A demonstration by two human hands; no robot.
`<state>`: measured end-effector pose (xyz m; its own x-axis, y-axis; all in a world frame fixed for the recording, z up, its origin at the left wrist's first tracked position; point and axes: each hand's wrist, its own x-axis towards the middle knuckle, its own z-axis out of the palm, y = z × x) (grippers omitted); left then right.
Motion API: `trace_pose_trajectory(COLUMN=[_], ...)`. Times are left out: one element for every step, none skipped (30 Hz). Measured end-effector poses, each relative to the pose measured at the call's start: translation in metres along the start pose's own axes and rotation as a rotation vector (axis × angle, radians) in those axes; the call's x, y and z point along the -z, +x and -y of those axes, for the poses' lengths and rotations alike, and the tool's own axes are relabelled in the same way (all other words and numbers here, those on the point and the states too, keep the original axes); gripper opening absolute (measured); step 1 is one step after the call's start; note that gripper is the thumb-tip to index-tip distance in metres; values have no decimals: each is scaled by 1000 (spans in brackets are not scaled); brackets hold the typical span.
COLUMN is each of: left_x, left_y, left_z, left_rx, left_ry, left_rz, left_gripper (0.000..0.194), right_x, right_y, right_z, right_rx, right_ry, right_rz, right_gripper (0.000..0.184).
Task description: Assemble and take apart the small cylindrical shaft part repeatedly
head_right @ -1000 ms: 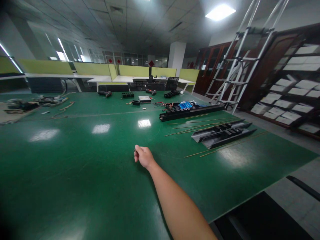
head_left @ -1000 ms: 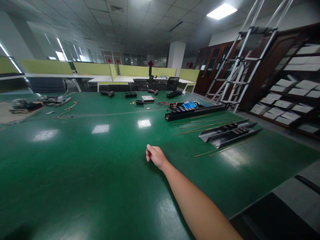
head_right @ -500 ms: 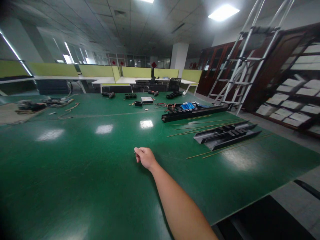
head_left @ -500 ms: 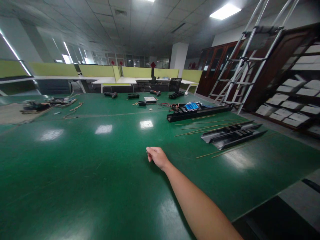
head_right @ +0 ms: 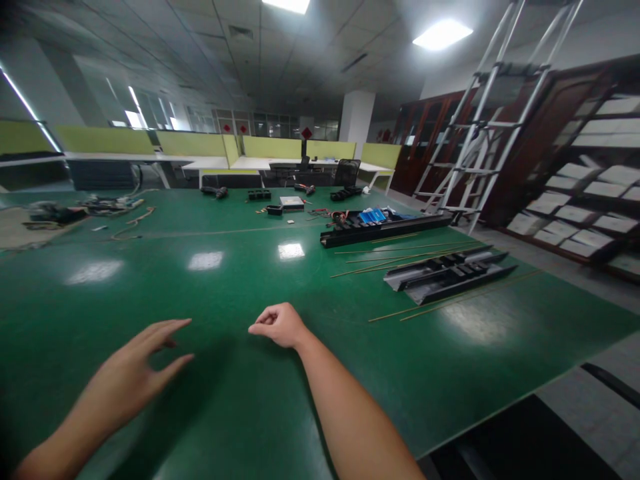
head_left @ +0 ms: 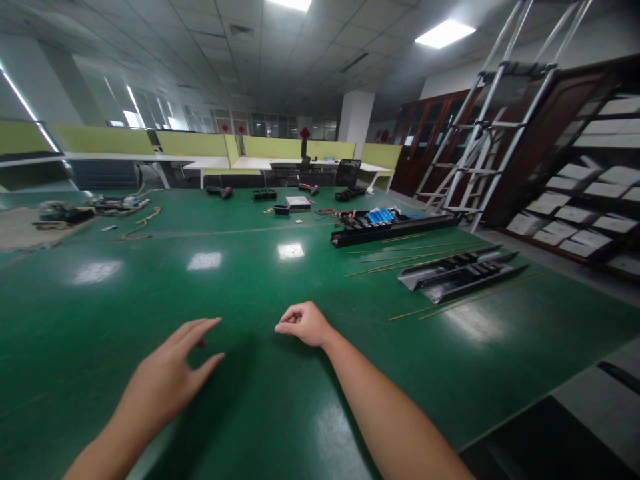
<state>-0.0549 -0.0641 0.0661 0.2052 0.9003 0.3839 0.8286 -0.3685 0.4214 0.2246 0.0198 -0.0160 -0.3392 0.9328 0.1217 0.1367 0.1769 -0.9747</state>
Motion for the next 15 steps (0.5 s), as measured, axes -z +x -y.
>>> trace_pose_trajectory(left_x=[-16, -31, -45, -58, -68, -76, -82, -86, -88, -90, -90, -90, -90, -88, -85], left_y=[12, 23, 33, 41, 47, 52, 55, 57, 58, 59, 59, 59, 58, 57, 55], left_z=[-13, -27, -40, -51, -60, -67, -71, -73, -73, -72, -70, -68, -65, -61, -56], left_rx=[-75, -139, -196, -253, -306, -348, -377, -390, -388, -375, -357, -342, -331, -322, -310], left_ry=[27, 48, 68, 75, 74, 67, 54, 41, 29, 20, 14, 9, 4, 0, -3], left_rz=[68, 118, 164, 196, 220, 240, 253, 262, 270, 275, 280, 287, 294, 296, 287], left_gripper=[59, 59, 60, 57, 50, 42, 37, 35, 34, 34, 33, 32, 31, 29, 27], right_x=[0, 0, 1, 2, 3, 3, 4, 4, 4, 4, 3, 3, 2, 1, 1], right_y=[0, 0, 1, 1, 2, 2, 3, 4, 5, 6, 6, 6, 5, 4, 3], right_z=[-1, -1, -2, -3, -4, -5, -6, -7, -8, -9, -9, -9, -9, -8, -6], right_rx=[3, 6, 12, 23, 36, 47, 51, 46, 31, 12, -7, -19, -25, -26, -26], right_ry=[-1, 1, 6, 9, 7, 0, -7, -10, -8, -3, 1, -1, -11, -26, -43], right_rz=[7, 14, 21, 26, 24, 17, 4, -12, -21, -23, -16, -2, 12, 23, 28], right_gripper=[36, 34, 31, 27, 22, 18, 15, 13, 12, 13, 15, 18, 22, 26, 29])
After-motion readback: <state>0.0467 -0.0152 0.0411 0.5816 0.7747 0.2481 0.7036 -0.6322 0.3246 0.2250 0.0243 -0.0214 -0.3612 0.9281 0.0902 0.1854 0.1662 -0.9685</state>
